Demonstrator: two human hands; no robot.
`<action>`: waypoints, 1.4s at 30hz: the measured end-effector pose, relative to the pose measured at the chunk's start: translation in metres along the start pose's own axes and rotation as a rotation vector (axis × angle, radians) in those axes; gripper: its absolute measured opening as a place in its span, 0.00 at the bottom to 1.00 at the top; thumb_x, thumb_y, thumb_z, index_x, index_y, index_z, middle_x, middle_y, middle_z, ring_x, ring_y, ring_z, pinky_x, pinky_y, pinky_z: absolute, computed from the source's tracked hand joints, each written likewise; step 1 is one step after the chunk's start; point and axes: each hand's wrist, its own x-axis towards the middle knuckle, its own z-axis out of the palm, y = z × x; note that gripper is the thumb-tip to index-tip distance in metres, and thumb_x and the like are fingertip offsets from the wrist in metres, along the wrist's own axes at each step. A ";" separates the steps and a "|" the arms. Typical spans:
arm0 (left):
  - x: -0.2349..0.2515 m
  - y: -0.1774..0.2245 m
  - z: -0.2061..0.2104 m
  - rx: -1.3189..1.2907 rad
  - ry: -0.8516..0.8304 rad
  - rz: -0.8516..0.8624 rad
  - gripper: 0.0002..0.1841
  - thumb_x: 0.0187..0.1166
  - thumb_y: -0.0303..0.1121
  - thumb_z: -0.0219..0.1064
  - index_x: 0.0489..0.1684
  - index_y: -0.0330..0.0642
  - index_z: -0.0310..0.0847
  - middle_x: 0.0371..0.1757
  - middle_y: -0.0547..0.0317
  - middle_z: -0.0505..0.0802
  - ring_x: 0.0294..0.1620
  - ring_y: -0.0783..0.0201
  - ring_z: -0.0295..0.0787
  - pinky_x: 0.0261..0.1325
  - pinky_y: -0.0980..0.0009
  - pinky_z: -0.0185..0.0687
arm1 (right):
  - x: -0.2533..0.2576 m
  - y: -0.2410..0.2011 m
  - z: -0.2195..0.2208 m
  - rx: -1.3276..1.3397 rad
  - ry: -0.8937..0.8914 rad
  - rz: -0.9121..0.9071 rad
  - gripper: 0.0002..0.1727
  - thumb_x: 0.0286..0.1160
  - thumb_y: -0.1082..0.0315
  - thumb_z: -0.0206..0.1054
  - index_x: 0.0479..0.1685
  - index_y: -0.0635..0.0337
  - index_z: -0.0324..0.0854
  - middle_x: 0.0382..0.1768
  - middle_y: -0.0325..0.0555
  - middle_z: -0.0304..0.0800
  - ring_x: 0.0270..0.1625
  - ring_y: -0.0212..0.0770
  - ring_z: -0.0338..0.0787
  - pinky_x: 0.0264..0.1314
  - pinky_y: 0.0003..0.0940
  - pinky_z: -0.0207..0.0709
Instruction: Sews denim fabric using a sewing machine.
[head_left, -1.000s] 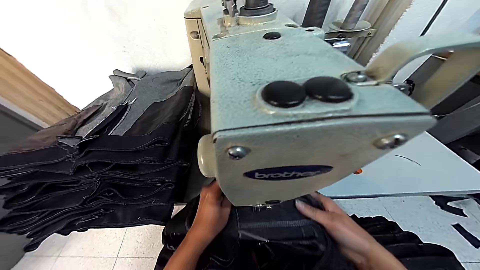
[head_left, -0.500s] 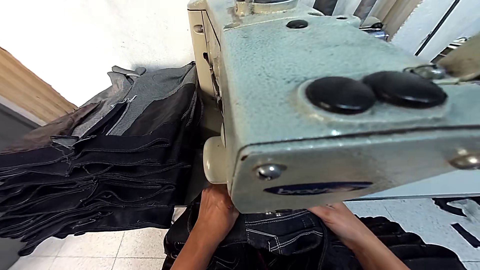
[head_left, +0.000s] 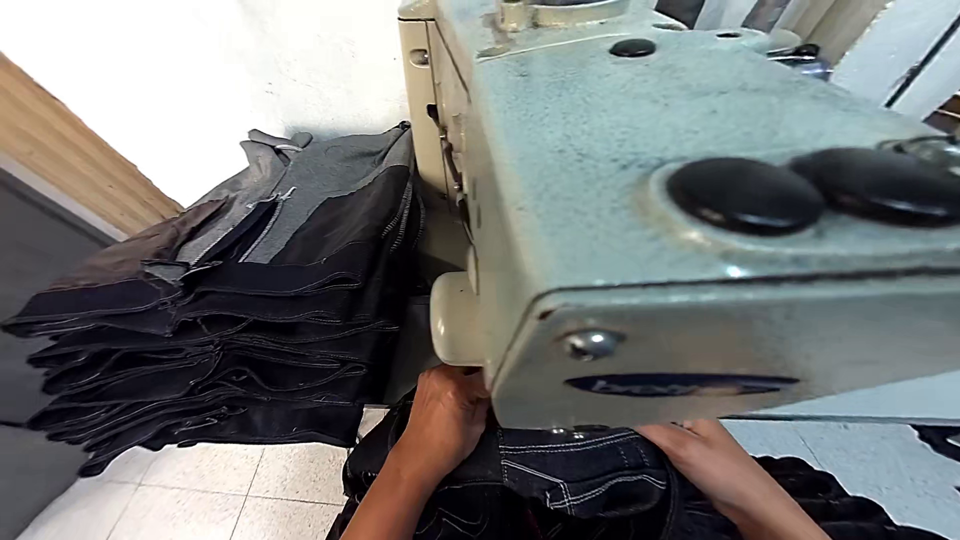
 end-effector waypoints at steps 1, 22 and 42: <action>0.001 0.002 -0.001 -0.017 -0.018 -0.023 0.07 0.66 0.26 0.68 0.23 0.44 0.91 0.28 0.56 0.95 0.34 0.61 0.95 0.37 0.61 0.88 | 0.000 0.002 -0.001 -0.012 0.005 -0.013 0.16 0.66 0.61 0.72 0.54 0.51 0.87 0.43 0.21 0.95 0.49 0.17 0.92 0.56 0.19 0.86; -0.094 0.047 -0.056 -0.056 -0.226 -0.384 0.15 0.78 0.40 0.73 0.43 0.33 0.92 0.39 0.45 0.95 0.39 0.55 0.95 0.46 0.60 0.92 | -0.041 0.008 -0.037 -0.138 -0.143 0.068 0.32 0.74 0.60 0.69 0.70 0.74 0.68 0.58 0.42 0.86 0.60 0.22 0.86 0.67 0.25 0.80; -0.025 0.046 0.011 -0.330 0.053 -0.574 0.18 0.79 0.44 0.65 0.45 0.35 0.87 0.31 0.63 0.93 0.37 0.79 0.90 0.42 0.77 0.85 | 0.020 0.008 -0.018 -0.020 0.232 0.043 0.09 0.58 0.67 0.73 0.38 0.47 0.84 0.28 0.23 0.91 0.34 0.20 0.91 0.39 0.19 0.86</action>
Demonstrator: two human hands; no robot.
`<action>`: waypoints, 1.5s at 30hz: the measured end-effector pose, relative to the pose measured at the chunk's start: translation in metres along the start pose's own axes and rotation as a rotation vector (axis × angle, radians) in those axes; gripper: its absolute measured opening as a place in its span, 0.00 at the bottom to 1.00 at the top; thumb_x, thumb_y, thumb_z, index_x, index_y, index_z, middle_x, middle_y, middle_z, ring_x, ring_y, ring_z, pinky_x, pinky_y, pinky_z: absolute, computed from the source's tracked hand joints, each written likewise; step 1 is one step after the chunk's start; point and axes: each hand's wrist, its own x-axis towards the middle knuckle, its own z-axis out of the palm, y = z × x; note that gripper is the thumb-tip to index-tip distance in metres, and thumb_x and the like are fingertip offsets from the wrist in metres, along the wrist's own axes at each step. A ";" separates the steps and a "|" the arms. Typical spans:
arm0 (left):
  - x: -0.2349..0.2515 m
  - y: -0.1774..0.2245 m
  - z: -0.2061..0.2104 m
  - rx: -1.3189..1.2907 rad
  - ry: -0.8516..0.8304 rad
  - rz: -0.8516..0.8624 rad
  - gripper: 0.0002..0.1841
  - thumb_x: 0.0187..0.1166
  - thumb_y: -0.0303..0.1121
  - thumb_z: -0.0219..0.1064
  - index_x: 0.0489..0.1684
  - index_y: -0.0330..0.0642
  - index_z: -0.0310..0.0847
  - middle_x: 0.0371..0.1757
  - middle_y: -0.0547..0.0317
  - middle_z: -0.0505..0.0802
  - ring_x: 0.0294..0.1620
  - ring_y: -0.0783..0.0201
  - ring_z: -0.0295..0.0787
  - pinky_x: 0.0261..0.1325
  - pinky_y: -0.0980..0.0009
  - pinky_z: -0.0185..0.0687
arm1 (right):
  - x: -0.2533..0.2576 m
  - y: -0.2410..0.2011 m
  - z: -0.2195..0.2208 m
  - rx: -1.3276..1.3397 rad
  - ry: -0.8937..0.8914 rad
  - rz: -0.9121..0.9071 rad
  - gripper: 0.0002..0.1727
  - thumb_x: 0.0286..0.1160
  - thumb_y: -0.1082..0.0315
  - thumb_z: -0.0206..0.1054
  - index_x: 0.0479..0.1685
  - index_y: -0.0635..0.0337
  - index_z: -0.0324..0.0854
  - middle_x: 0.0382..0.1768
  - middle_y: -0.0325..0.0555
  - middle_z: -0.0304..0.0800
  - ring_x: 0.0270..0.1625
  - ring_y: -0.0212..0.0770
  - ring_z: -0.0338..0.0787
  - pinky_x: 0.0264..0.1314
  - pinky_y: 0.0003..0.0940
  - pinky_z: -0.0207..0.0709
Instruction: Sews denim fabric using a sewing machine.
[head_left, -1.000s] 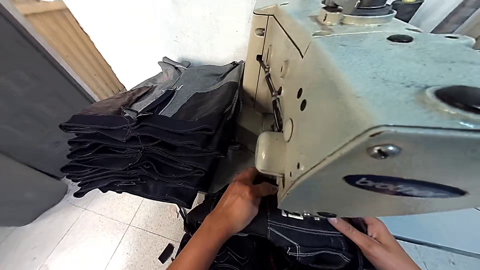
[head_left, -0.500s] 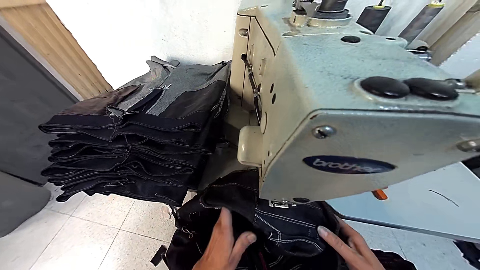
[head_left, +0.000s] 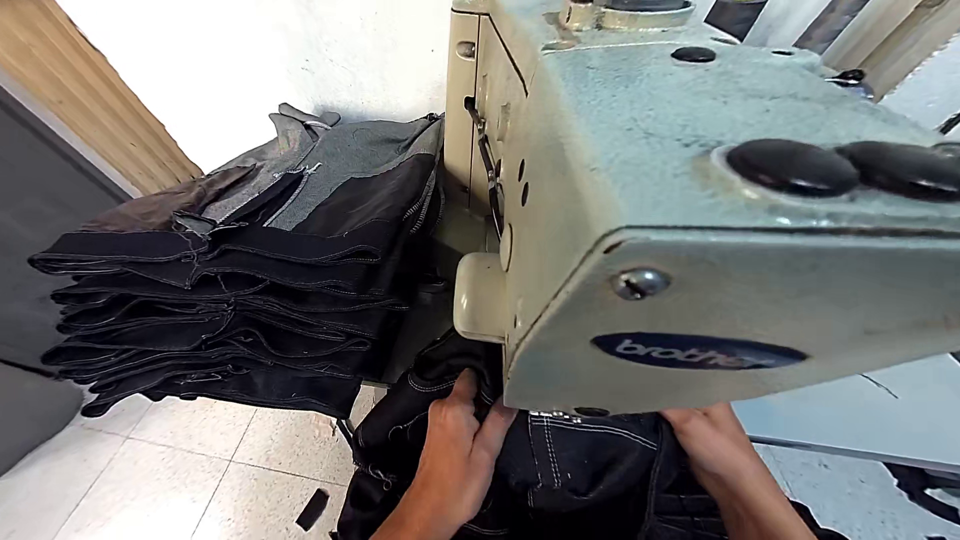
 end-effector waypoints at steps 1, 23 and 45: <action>-0.001 -0.001 0.000 0.005 0.010 0.005 0.18 0.80 0.44 0.64 0.46 0.34 0.87 0.31 0.63 0.93 0.37 0.79 0.91 0.42 0.77 0.85 | 0.001 -0.001 0.001 0.009 -0.004 0.009 0.09 0.57 0.67 0.73 0.37 0.46 0.84 0.27 0.23 0.91 0.33 0.20 0.91 0.38 0.19 0.86; -0.008 -0.013 -0.028 0.107 -0.112 0.093 0.22 0.86 0.47 0.61 0.41 0.31 0.84 0.22 0.57 0.88 0.21 0.71 0.86 0.27 0.72 0.85 | -0.008 0.010 -0.009 -0.156 -0.152 -0.103 0.36 0.64 0.44 0.76 0.64 0.62 0.76 0.48 0.31 0.93 0.51 0.21 0.91 0.58 0.23 0.85; -0.033 0.040 -0.068 0.428 -0.406 0.189 0.14 0.84 0.35 0.67 0.40 0.29 0.86 0.27 0.46 0.91 0.25 0.57 0.89 0.31 0.62 0.86 | -0.081 0.056 -0.002 -0.263 0.025 -0.104 0.43 0.69 0.44 0.71 0.78 0.68 0.71 0.71 0.62 0.80 0.72 0.48 0.84 0.68 0.45 0.82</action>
